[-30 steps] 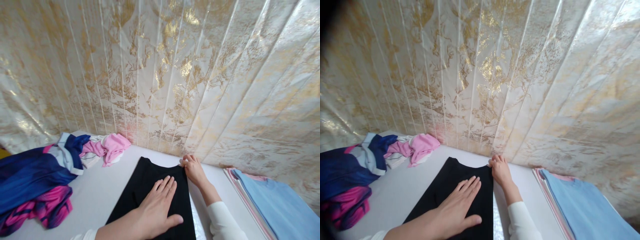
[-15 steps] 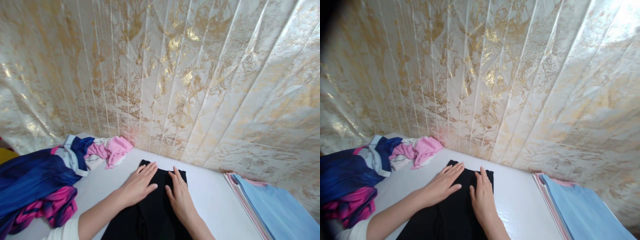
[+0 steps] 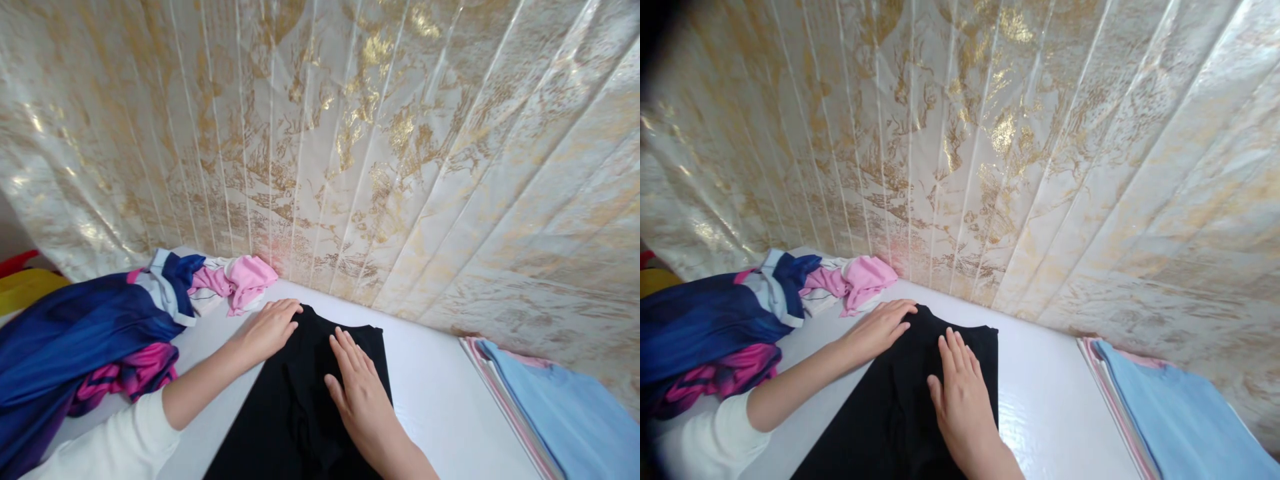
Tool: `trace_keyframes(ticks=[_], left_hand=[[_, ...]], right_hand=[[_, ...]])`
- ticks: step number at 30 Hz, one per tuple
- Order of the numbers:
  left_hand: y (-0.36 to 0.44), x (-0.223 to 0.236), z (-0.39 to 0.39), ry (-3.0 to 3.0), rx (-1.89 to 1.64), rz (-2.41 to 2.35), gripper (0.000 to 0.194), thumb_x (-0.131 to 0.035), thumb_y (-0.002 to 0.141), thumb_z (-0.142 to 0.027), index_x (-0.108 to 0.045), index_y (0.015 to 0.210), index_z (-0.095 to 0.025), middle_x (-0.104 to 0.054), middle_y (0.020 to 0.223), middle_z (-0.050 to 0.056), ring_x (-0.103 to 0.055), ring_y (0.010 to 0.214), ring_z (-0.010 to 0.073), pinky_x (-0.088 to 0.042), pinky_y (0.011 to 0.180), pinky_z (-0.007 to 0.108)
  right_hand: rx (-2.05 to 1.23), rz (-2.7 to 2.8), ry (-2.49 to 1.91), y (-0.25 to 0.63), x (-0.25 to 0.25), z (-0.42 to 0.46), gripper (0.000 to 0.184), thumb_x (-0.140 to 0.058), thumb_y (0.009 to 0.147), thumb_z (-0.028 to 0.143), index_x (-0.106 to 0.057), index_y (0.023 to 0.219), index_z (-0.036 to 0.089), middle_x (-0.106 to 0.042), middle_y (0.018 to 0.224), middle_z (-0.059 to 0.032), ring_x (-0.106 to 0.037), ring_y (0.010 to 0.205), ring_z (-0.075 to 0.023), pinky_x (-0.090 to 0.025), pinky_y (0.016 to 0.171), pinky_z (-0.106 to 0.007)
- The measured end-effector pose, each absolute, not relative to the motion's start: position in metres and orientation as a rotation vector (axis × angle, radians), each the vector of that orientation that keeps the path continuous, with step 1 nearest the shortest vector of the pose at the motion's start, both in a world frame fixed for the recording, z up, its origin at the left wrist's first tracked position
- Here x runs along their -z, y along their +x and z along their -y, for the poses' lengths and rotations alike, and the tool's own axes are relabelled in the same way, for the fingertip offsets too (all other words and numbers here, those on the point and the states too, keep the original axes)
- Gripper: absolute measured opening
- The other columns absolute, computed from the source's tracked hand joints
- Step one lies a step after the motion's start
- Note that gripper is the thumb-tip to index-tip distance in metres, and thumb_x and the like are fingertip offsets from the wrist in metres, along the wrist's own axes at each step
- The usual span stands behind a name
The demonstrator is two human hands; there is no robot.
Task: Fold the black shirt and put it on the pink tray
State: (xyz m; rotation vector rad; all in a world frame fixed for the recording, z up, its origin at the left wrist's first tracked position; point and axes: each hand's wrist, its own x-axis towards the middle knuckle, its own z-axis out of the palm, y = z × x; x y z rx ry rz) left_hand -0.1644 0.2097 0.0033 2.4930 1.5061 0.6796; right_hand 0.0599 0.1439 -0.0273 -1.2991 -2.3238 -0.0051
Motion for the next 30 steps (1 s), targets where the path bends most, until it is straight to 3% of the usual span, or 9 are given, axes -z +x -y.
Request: trace_keyframes(ticks=[4,9,13,26,28,30], left_hand=[[-0.151,-0.022,-0.182,2.471,-0.688,-1.233,0.012,-0.052,0.086,-0.013,-0.059,0.089,-0.022,-0.06,0.098,0.0,-0.056,0.097,0.0182,-0.042,0.086,0.03],[-0.137,-0.016,-0.16,2.526,-0.486,-1.112,0.012,-0.066,0.083,-0.014,-0.061,0.089,-0.023,-0.06,0.093,-0.002,-0.054,0.091,0.0186,-0.038,0.08,0.03],[-0.133,-0.01,-0.158,2.574,-0.474,-1.163,0.007,-0.064,0.086,-0.017,-0.061,0.088,-0.022,-0.061,0.093,-0.001,-0.053,0.091,0.019,-0.035,0.076,0.03],[-0.156,-0.029,-0.183,2.476,-0.68,-1.447,0.012,-0.057,0.087,-0.015,-0.062,0.077,-0.02,-0.065,0.084,-0.002,-0.058,0.081,0.0167,-0.036,0.076,0.028],[-0.182,-0.041,-0.198,2.452,-0.73,-1.615,0.019,-0.052,0.088,-0.022,-0.062,0.073,-0.019,-0.066,0.08,0.001,-0.059,0.078,0.0189,-0.037,0.074,0.029],[-0.206,-0.054,-0.207,2.429,-0.751,-1.803,0.037,-0.042,0.093,-0.031,-0.059,0.062,-0.019,-0.064,0.07,0.003,-0.059,0.072,0.0209,-0.036,0.071,0.031]], right_hand=[[-0.108,2.233,-1.206,0.06,0.029,-0.133,0.059,-0.039,0.088,0.014,-0.03,0.145,0.023,-0.047,0.143,-0.0104,-0.046,0.13,-0.0251,-0.047,0.1,-0.047],[-0.233,2.106,-1.19,0.059,0.024,-0.113,0.055,-0.04,0.085,0.012,-0.034,0.138,0.025,-0.06,0.114,-0.0091,-0.06,0.104,-0.0241,-0.054,0.089,-0.043],[-0.264,2.092,-1.2,0.062,0.029,-0.106,0.059,-0.042,0.082,0.01,-0.031,0.139,0.024,-0.058,0.107,-0.0084,-0.06,0.094,-0.0236,-0.056,0.083,-0.042],[-0.269,2.084,-1.211,0.06,0.033,-0.103,0.065,-0.042,0.08,0.007,-0.027,0.14,0.023,-0.056,0.107,-0.0089,-0.057,0.095,-0.0242,-0.053,0.086,-0.044],[-0.243,2.102,-1.201,0.06,0.029,-0.102,0.061,-0.041,0.079,0.005,-0.033,0.137,0.023,-0.057,0.107,-0.0088,-0.057,0.097,-0.0247,-0.052,0.086,-0.046],[-0.245,2.133,-1.2,0.06,0.022,-0.102,0.053,-0.04,0.079,0.003,-0.044,0.127,0.023,-0.057,0.109,-0.0082,-0.056,0.099,-0.0244,-0.051,0.086,-0.045]])
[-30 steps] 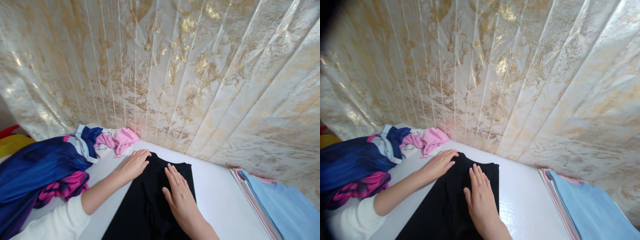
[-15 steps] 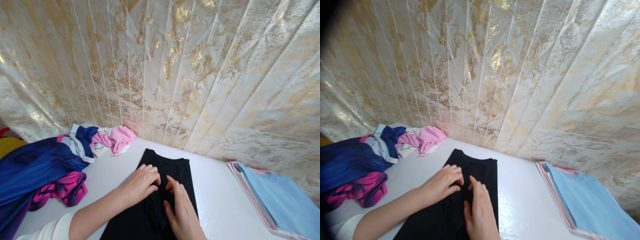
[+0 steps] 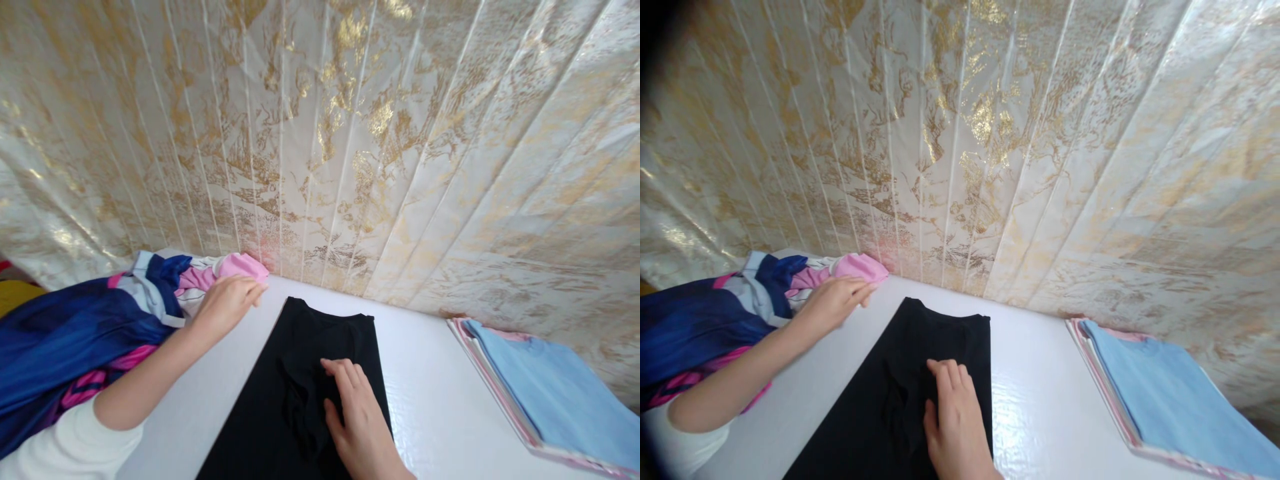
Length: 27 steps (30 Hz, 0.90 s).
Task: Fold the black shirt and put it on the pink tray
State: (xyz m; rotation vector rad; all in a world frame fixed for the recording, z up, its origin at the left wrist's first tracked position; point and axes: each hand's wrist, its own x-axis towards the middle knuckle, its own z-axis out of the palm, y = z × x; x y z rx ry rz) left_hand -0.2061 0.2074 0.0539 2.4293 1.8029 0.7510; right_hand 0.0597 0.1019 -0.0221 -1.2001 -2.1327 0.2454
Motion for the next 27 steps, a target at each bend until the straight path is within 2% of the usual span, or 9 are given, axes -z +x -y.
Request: trace_keyframes(ticks=[2,6,10,13,17,21,27], left_hand=[[-0.219,-0.063,-0.208,2.442,-0.737,-1.911,0.044,-0.034,0.095,-0.034,-0.056,0.059,-0.019,-0.063,0.067,0.003,-0.059,0.071,0.0217,-0.035,0.07,0.031],[-0.199,-0.062,-0.187,2.383,-0.492,-1.847,0.025,-0.045,0.091,-0.035,-0.061,0.078,-0.02,-0.067,0.08,0.002,-0.061,0.076,0.0205,-0.035,0.064,0.028],[-0.157,-0.04,-0.163,2.32,-0.24,-1.68,0.024,-0.053,0.089,-0.038,-0.062,0.075,-0.021,-0.066,0.077,0.001,-0.061,0.073,0.0193,-0.036,0.063,0.027],[-0.146,-0.026,-0.159,2.395,-0.247,-1.67,0.017,-0.057,0.087,-0.028,-0.06,0.072,-0.02,-0.065,0.079,0.002,-0.061,0.078,0.0201,-0.038,0.067,0.028],[-0.152,-0.024,-0.165,2.392,-0.272,-1.686,0.008,-0.057,0.082,-0.016,-0.059,0.076,-0.02,-0.063,0.078,0.0,-0.059,0.076,0.0193,-0.039,0.069,0.029],[-0.151,-0.026,-0.169,2.403,-0.366,-1.642,0.02,-0.054,0.077,-0.004,-0.057,0.087,-0.022,-0.062,0.087,-0.001,-0.058,0.082,0.0165,-0.041,0.073,0.026],[-0.133,-0.02,-0.164,2.475,-0.488,-1.49,0.015,-0.06,0.081,-0.007,-0.062,0.085,-0.021,-0.062,0.091,0.0,-0.057,0.088,0.0182,-0.041,0.078,0.028]], right_hand=[[-0.275,2.172,-1.194,0.058,0.014,-0.101,0.044,-0.037,0.081,0.002,-0.051,0.116,0.023,-0.056,0.113,-0.0079,-0.055,0.102,-0.0235,-0.051,0.087,-0.043],[-0.342,2.241,-1.177,0.051,0.006,-0.096,0.035,-0.041,0.087,0.01,-0.052,0.117,0.023,-0.056,0.116,-0.0084,-0.056,0.105,-0.0228,-0.05,0.088,-0.04],[-0.337,2.317,-1.27,0.043,0.015,-0.088,0.047,-0.061,0.074,0.019,-0.052,0.121,0.02,-0.06,0.107,-0.0099,-0.057,0.097,-0.0289,-0.049,0.086,-0.049],[-0.344,2.359,-1.328,0.041,0.021,-0.086,0.052,-0.061,0.068,0.016,-0.055,0.119,0.019,-0.062,0.1,-0.0093,-0.058,0.09,-0.0292,-0.048,0.082,-0.051],[-0.366,2.373,-1.34,0.041,0.02,-0.088,0.053,-0.058,0.069,0.016,-0.057,0.122,0.021,-0.064,0.1,-0.0081,-0.057,0.091,-0.0288,-0.047,0.083,-0.05],[-0.401,2.397,-1.372,0.042,0.016,-0.087,0.049,-0.06,0.072,0.022,-0.06,0.121,0.026,-0.066,0.099,-0.006,-0.057,0.092,-0.0292,-0.046,0.084,-0.049],[-0.375,2.408,-1.382,0.04,0.012,-0.084,0.044,-0.06,0.081,0.032,-0.06,0.124,0.026,-0.067,0.101,-0.0059,-0.058,0.094,-0.0296,-0.045,0.088,-0.051]])
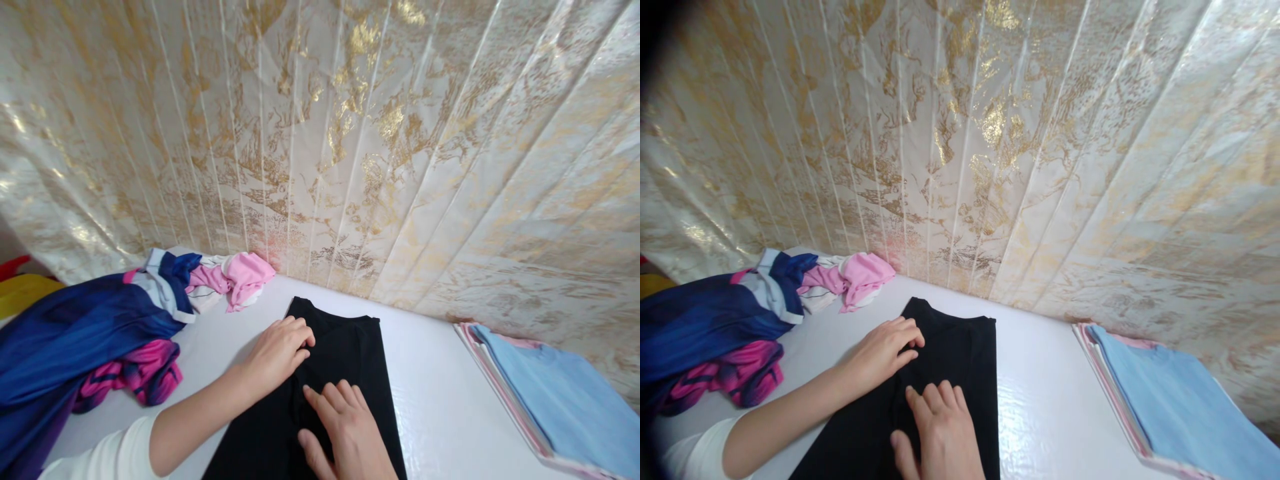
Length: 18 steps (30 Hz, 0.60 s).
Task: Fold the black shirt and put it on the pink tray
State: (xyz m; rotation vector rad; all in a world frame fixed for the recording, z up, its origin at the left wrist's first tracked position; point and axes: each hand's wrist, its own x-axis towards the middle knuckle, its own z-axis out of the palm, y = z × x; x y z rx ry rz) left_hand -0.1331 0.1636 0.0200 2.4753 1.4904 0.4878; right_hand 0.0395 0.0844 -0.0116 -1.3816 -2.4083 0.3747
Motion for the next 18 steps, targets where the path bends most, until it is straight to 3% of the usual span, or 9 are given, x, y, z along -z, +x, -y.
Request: trace_keyframes(ticks=[11,15,18], left_hand=[[-0.17,-0.02,-0.193,2.496,-0.567,-1.731,0.011,-0.055,0.088,-0.012,-0.061,0.08,-0.018,-0.064,0.087,0.004,-0.058,0.086,0.0212,-0.04,0.078,0.031],[-0.187,-0.033,-0.198,2.499,-0.553,-1.798,0.02,-0.052,0.091,-0.02,-0.062,0.074,-0.018,-0.065,0.082,0.005,-0.059,0.083,0.0228,-0.039,0.077,0.033],[-0.179,-0.044,-0.183,2.496,-0.45,-1.72,0.024,-0.05,0.091,-0.021,-0.062,0.07,-0.019,-0.065,0.076,0.002,-0.06,0.077,0.0202,-0.039,0.073,0.03]], right_hand=[[-0.274,2.422,-1.369,0.039,0.015,-0.086,0.043,-0.062,0.081,0.036,-0.061,0.123,0.024,-0.068,0.097,-0.0059,-0.06,0.092,-0.029,-0.047,0.087,-0.049],[-0.213,2.402,-1.326,0.043,0.015,-0.087,0.036,-0.056,0.084,0.028,-0.061,0.12,0.027,-0.068,0.096,-0.003,-0.06,0.09,-0.0261,-0.047,0.086,-0.046],[-0.192,2.393,-1.273,0.05,0.015,-0.091,0.043,-0.05,0.084,0.015,-0.055,0.125,0.027,-0.068,0.096,-0.0026,-0.061,0.086,-0.0223,-0.048,0.08,-0.039]])
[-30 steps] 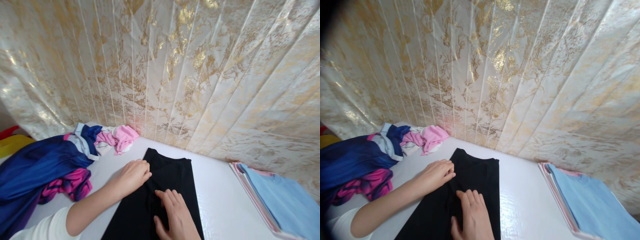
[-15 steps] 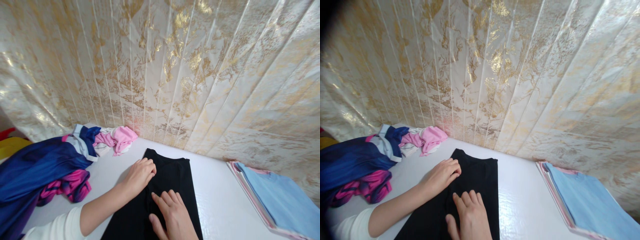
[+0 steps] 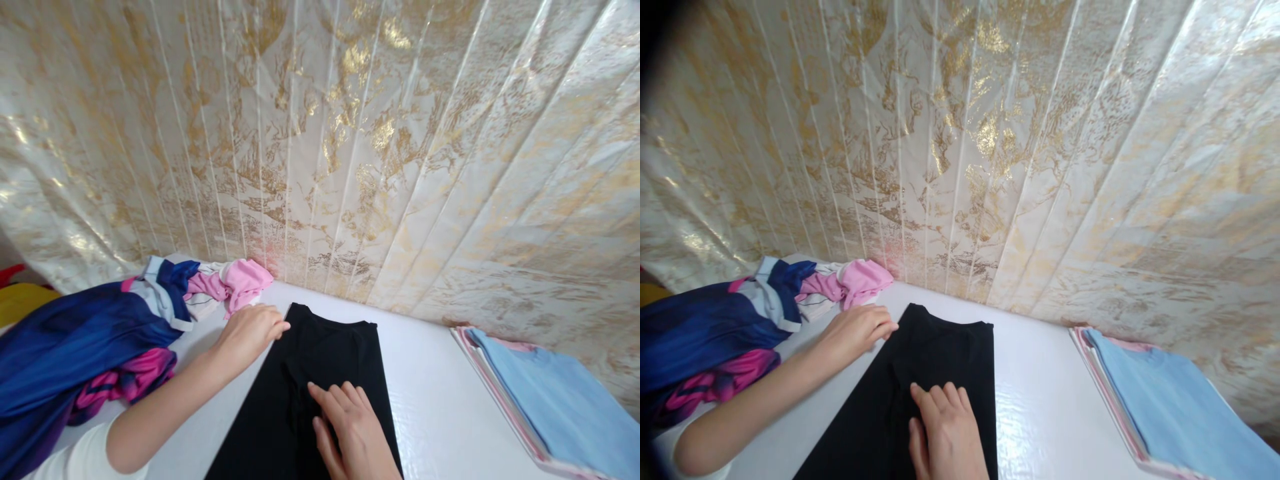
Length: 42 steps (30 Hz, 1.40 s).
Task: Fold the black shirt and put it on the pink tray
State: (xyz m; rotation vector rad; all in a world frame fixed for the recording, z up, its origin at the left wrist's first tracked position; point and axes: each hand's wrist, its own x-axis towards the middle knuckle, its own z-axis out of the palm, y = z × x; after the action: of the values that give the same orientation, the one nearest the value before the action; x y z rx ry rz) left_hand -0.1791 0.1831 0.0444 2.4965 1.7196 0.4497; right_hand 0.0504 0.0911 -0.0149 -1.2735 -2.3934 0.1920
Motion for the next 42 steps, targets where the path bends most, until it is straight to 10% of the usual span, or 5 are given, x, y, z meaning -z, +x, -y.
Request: trace_keyframes(ticks=[7,15,32,42], left_hand=[[-0.15,-0.055,-0.136,2.573,-0.267,-1.122,0.038,-0.058,0.07,0.005,-0.058,0.094,-0.024,-0.059,0.103,-0.002,-0.053,0.102,0.018,-0.038,0.087,0.028],[-0.145,-0.042,-0.127,2.526,-0.203,-1.368,0.019,-0.06,0.075,-0.003,-0.054,0.082,-0.02,-0.06,0.09,0.0,-0.055,0.086,0.0192,-0.039,0.072,0.029],[-0.132,-0.008,-0.099,2.218,-0.341,-1.623,0.017,-0.046,0.082,-0.011,-0.049,0.09,-0.024,-0.062,0.074,-0.004,-0.064,0.072,0.0172,-0.041,0.062,0.024],[-0.144,0.001,-0.086,1.989,-0.641,-1.482,0.018,-0.041,0.087,-0.012,-0.048,0.097,-0.025,-0.062,0.077,-0.006,-0.062,0.073,0.0124,-0.043,0.068,0.021]], right_hand=[[-0.208,2.412,-1.201,0.049,0.016,-0.091,0.051,-0.058,0.076,0.021,-0.048,0.127,0.018,-0.068,0.086,-0.0044,-0.063,0.074,-0.0211,-0.05,0.068,-0.032],[-0.132,2.422,-1.374,0.045,0.028,-0.09,0.04,-0.055,0.066,0.01,-0.054,0.104,0.021,-0.068,0.083,-0.0028,-0.065,0.073,-0.0218,-0.048,0.066,-0.031],[-0.219,2.479,-1.172,0.048,0.021,-0.093,0.048,-0.046,0.075,0.004,-0.048,0.119,0.023,-0.066,0.088,-0.0014,-0.063,0.079,-0.0199,-0.049,0.072,-0.031],[-0.281,2.35,-1.291,0.031,0.01,-0.097,0.018,-0.06,0.067,0.012,-0.057,0.082,0.022,-0.06,0.092,-0.0029,-0.06,0.08,-0.0205,-0.05,0.069,-0.032]])
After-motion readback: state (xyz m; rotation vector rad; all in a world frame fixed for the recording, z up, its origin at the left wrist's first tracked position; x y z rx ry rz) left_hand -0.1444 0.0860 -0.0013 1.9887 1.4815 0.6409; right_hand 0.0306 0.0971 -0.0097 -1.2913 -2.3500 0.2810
